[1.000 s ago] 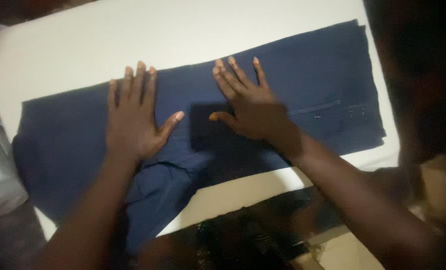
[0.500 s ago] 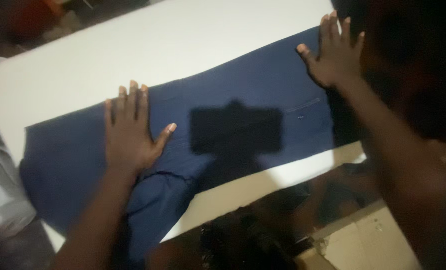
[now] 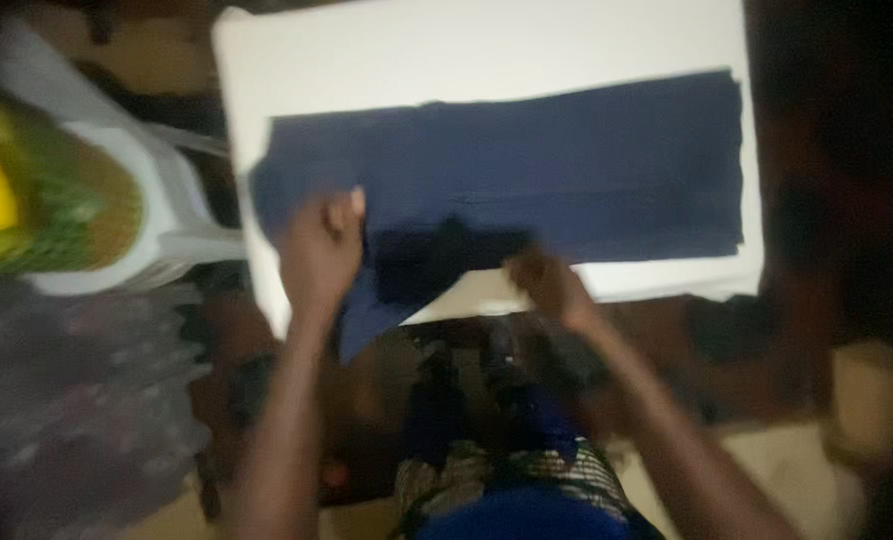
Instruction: The person folds a dark blue shirt on a white surface by hand. They smooth the fabric, fold the sleeves across the back, and button the cuffs.
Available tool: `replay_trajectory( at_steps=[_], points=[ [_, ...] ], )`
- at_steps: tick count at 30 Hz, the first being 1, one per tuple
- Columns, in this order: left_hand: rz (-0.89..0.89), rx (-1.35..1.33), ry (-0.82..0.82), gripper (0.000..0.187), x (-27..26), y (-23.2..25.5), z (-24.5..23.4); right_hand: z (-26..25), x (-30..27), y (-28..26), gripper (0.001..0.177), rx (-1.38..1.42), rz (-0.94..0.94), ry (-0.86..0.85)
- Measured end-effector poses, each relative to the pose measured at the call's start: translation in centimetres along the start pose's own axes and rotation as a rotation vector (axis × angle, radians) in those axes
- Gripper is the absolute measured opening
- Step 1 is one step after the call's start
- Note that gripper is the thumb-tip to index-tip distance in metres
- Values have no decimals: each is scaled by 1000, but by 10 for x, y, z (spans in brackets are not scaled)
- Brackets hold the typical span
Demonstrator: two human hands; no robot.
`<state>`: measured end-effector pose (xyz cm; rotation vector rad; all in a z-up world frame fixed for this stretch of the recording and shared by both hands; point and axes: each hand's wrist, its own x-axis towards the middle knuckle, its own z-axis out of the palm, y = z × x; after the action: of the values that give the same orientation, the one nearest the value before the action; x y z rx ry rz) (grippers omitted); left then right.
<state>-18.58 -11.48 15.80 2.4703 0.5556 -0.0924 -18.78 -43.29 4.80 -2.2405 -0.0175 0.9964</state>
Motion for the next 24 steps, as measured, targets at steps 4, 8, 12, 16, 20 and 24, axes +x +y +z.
replay_trajectory(
  at_steps=[4, 8, 12, 16, 20, 24],
  points=[
    [-261, 114, -81, 72, -69, -67, 6, 66, -37, 5, 38, 246, -55, -102],
    [-174, 200, -43, 78, -93, -106, 40, 103, -36, 25, 31, 220, -183, -134],
    [-329, -137, -500, 60, -116, -101, 34, 115, -38, 26, 36, 389, -51, -169],
    [148, 60, -742, 49, -145, -88, 15, 110, -59, -8, 49, 900, 132, -297],
    [-74, -561, -925, 56, -173, -94, 89, 96, -75, -31, 45, 1298, 70, -347],
    [-182, -967, -763, 58, -187, -110, 143, 81, -93, -30, 40, 974, -51, -99]
  ],
)
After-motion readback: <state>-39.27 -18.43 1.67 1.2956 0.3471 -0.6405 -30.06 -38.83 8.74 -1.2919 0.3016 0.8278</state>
